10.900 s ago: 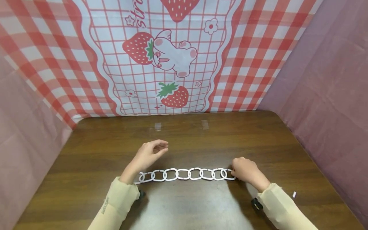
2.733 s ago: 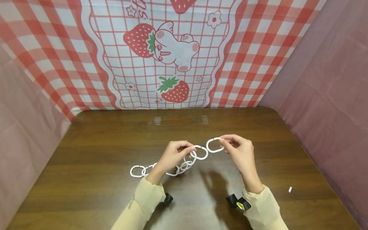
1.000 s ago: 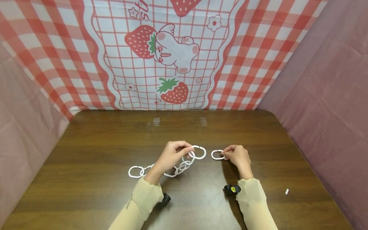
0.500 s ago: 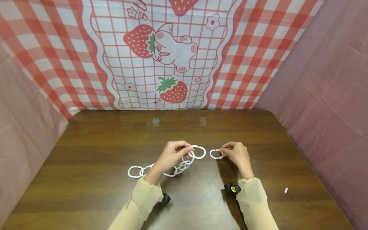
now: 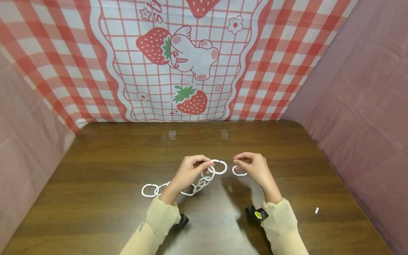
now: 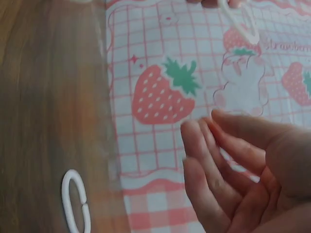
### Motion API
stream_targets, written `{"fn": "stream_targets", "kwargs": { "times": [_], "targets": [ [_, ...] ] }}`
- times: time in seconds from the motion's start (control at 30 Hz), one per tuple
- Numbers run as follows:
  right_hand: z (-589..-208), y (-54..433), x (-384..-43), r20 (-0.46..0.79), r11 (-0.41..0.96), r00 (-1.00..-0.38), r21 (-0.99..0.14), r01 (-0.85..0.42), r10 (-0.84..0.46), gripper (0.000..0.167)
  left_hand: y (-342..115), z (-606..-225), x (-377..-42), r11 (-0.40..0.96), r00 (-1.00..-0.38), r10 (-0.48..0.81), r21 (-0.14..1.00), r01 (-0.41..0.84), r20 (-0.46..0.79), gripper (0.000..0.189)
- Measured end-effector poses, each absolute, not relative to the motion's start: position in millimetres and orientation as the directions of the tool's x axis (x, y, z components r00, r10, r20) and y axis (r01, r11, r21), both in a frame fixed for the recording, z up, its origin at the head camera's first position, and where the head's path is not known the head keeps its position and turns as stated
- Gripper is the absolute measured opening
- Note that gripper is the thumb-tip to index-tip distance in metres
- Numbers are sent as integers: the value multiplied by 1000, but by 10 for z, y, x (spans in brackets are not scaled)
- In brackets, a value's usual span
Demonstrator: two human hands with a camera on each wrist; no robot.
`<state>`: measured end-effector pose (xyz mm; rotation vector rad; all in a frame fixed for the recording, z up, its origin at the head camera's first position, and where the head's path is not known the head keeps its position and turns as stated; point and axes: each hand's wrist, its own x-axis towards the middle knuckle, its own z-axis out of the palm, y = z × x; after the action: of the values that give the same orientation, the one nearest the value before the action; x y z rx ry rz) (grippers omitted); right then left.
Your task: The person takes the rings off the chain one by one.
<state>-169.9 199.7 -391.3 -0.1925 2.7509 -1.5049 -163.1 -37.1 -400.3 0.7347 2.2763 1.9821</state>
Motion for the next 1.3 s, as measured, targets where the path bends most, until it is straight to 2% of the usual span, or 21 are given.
{"fn": "stream_targets", "kwargs": {
  "times": [0.23,0.43,0.77,1.0,1.17,1.3],
  "targets": [
    [-3819,1921,-1651,89,441,-928,-860,-255,-361,21,-364,-3997,-1652,63,-907,338,956,287,251,18],
    [-3800,1921,-1626,90,332,-883,-905,-265,-460,21,-355,-4002,-1668,54,-915,309,955,291,261,18],
    [-3809,1853,-1643,136,255,-913,-935,-247,-384,18,-347,-4014,-1692,-26,-900,325,954,299,291,19],
    [-3738,1849,-1607,156,204,-936,-952,-228,-315,20,-329,-4037,-1690,-47,-896,363,966,255,255,20],
    [-3683,1839,-1568,138,208,-958,-959,-192,-250,23,-329,-4027,-1672,-61,-880,426,977,204,211,23],
    [-3646,1829,-1542,130,242,-968,-953,-182,-216,21,-325,-4028,-1664,-69,-840,515,985,160,173,27]
  ]
}}
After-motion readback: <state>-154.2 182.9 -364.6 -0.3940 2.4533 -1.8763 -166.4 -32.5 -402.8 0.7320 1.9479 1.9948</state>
